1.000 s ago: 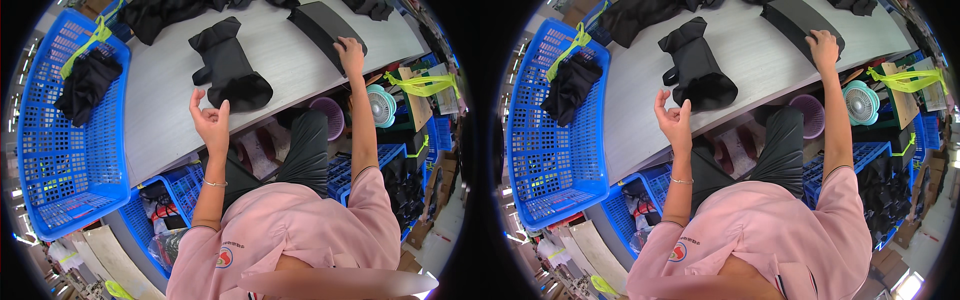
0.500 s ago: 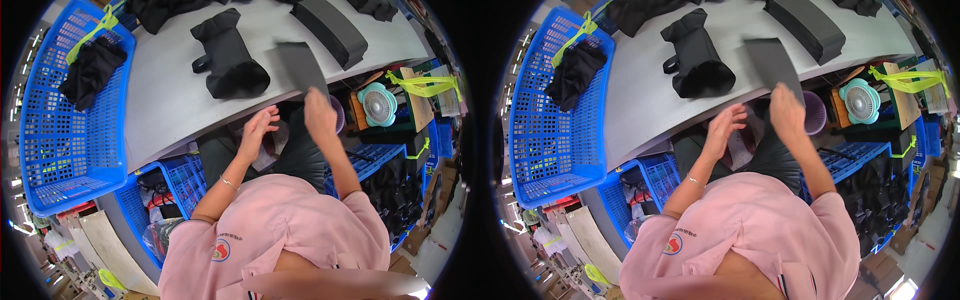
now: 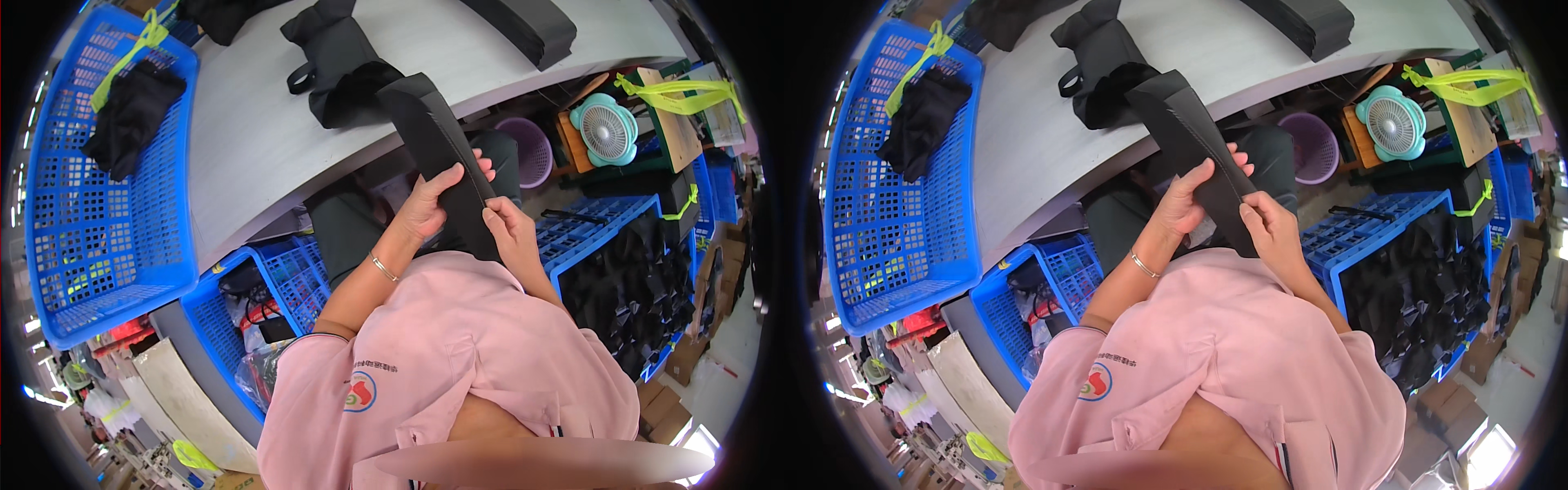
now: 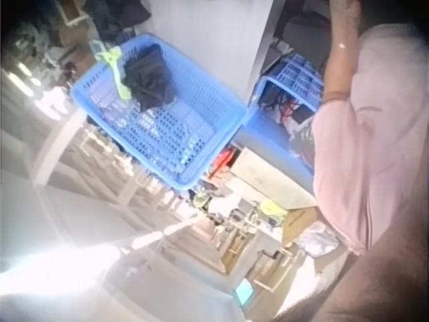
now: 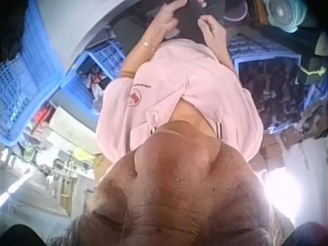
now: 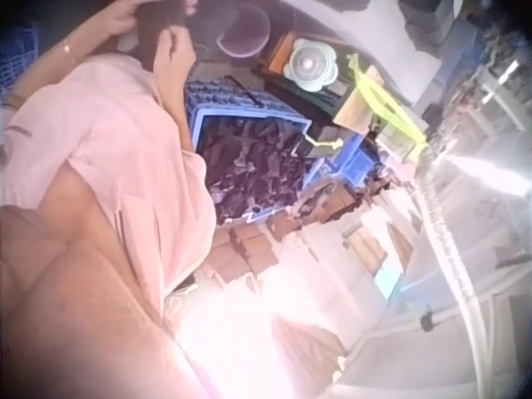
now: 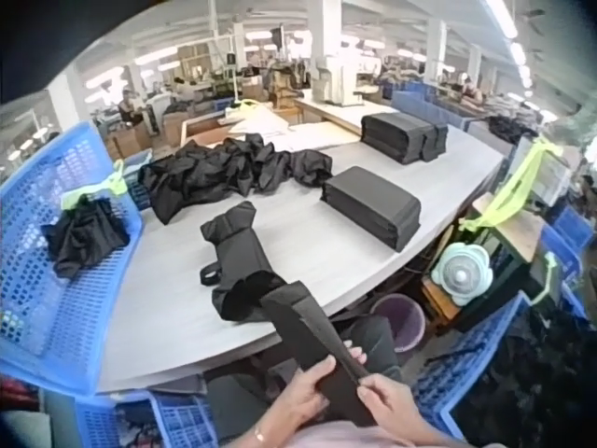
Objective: The person is inspecting and sorting black fabric components, possibly parts of sports or outdoor equipment, at a workstation.
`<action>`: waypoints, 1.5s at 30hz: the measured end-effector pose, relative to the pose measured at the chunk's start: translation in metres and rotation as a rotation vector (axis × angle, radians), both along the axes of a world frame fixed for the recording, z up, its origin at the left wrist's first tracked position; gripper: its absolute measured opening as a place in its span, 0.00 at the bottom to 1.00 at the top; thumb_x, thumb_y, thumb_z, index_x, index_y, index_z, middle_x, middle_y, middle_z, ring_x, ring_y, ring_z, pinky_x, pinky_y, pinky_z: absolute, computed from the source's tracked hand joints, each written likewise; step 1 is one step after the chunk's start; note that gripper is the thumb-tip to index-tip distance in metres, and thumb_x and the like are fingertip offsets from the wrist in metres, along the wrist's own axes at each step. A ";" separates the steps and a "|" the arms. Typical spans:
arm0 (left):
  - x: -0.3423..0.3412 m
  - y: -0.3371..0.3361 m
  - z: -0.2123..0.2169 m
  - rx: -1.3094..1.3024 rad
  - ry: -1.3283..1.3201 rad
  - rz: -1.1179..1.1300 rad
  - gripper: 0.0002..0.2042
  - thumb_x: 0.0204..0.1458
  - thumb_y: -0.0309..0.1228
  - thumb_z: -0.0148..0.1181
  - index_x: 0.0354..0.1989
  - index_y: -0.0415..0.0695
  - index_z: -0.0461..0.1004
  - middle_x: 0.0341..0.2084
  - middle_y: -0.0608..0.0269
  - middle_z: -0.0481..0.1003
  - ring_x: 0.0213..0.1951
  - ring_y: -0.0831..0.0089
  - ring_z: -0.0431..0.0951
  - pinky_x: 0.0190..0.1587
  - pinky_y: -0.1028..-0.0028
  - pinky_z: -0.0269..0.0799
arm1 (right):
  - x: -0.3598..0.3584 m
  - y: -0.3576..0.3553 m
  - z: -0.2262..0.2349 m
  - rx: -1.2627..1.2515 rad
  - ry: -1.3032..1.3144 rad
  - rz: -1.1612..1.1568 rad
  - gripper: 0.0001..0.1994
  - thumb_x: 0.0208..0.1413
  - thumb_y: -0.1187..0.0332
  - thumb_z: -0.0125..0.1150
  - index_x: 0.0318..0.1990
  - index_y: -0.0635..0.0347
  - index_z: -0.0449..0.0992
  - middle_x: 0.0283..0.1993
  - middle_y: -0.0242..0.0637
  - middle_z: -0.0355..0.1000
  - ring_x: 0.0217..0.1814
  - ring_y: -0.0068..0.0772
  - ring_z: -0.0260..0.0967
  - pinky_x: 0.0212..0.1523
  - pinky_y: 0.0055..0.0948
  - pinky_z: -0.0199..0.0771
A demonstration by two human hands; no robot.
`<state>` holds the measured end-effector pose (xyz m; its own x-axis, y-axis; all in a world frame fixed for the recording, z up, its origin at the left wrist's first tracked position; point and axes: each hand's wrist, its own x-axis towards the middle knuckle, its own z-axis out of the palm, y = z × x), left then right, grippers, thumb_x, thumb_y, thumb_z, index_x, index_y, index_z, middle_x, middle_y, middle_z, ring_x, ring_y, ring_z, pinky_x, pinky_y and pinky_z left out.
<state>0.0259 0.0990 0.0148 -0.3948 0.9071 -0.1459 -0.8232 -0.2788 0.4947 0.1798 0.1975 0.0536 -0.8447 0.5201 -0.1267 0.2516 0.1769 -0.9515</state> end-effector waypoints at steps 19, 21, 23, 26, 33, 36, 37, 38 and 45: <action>-0.126 -0.035 -0.027 -0.969 1.051 0.976 0.16 0.55 0.19 0.58 0.53 0.34 0.75 0.64 0.49 0.66 0.59 0.57 0.72 0.57 0.66 0.71 | -0.079 0.014 -0.017 -0.117 0.095 0.275 0.20 0.64 0.68 0.59 0.62 0.65 0.71 0.52 0.36 0.76 0.52 0.23 0.70 0.55 0.25 0.69; -0.144 -0.029 -0.024 -0.937 1.191 0.968 0.16 0.52 0.16 0.57 0.50 0.34 0.77 0.63 0.50 0.68 0.59 0.53 0.72 0.57 0.65 0.70 | -0.092 0.012 -0.013 0.066 0.167 0.178 0.22 0.63 0.69 0.59 0.64 0.62 0.70 0.48 0.39 0.78 0.46 0.28 0.74 0.51 0.26 0.72; -0.149 -0.023 -0.018 -0.848 1.391 1.018 0.17 0.49 0.15 0.54 0.48 0.33 0.78 0.61 0.50 0.69 0.57 0.52 0.72 0.58 0.64 0.70 | -0.098 0.011 -0.004 0.289 -0.001 0.166 0.24 0.61 0.70 0.58 0.66 0.58 0.68 0.44 0.43 0.78 0.37 0.39 0.76 0.44 0.31 0.75; -0.141 -0.018 -0.002 -0.729 1.591 0.975 0.22 0.43 0.12 0.50 0.49 0.34 0.78 0.63 0.52 0.69 0.54 0.52 0.73 0.57 0.64 0.69 | -0.107 0.006 0.006 0.579 -0.025 0.201 0.28 0.59 0.72 0.58 0.68 0.54 0.65 0.38 0.45 0.78 0.29 0.51 0.75 0.35 0.39 0.77; -0.080 -0.021 0.042 -0.421 1.834 0.530 0.21 0.38 0.13 0.53 0.42 0.39 0.81 0.63 0.57 0.72 0.55 0.55 0.72 0.56 0.65 0.72 | -0.157 0.008 -0.044 0.980 0.343 0.147 0.21 0.54 0.68 0.63 0.57 0.57 0.72 0.36 0.45 0.76 0.37 0.51 0.76 0.36 0.44 0.76; -0.051 -0.028 0.052 -0.303 1.771 0.458 0.19 0.42 0.15 0.57 0.43 0.44 0.83 0.61 0.57 0.73 0.58 0.55 0.72 0.57 0.64 0.71 | -0.158 0.020 -0.068 0.626 0.459 0.205 0.17 0.55 0.68 0.64 0.52 0.60 0.73 0.43 0.40 0.75 0.45 0.40 0.75 0.43 0.40 0.75; -0.046 -0.034 0.054 -0.279 1.735 0.515 0.19 0.42 0.15 0.58 0.44 0.44 0.83 0.61 0.57 0.73 0.58 0.56 0.72 0.57 0.64 0.72 | -0.156 0.024 -0.071 0.143 0.440 0.219 0.17 0.56 0.67 0.65 0.53 0.59 0.73 0.48 0.37 0.75 0.49 0.35 0.73 0.47 0.37 0.75; -0.041 -0.039 0.054 -0.284 1.684 0.544 0.19 0.43 0.15 0.59 0.44 0.44 0.83 0.61 0.57 0.73 0.58 0.56 0.72 0.57 0.64 0.72 | -0.152 0.026 -0.071 -0.175 0.428 0.168 0.18 0.57 0.67 0.65 0.54 0.59 0.73 0.53 0.35 0.74 0.54 0.29 0.72 0.52 0.34 0.75; -0.009 -0.036 0.043 -0.668 1.462 0.781 0.37 0.42 0.18 0.63 0.67 0.43 0.64 0.70 0.48 0.57 0.64 0.56 0.64 0.54 0.66 0.72 | -0.141 0.023 -0.020 -0.890 0.281 -0.289 0.18 0.60 0.69 0.62 0.57 0.62 0.72 0.52 0.38 0.75 0.52 0.32 0.75 0.51 0.35 0.79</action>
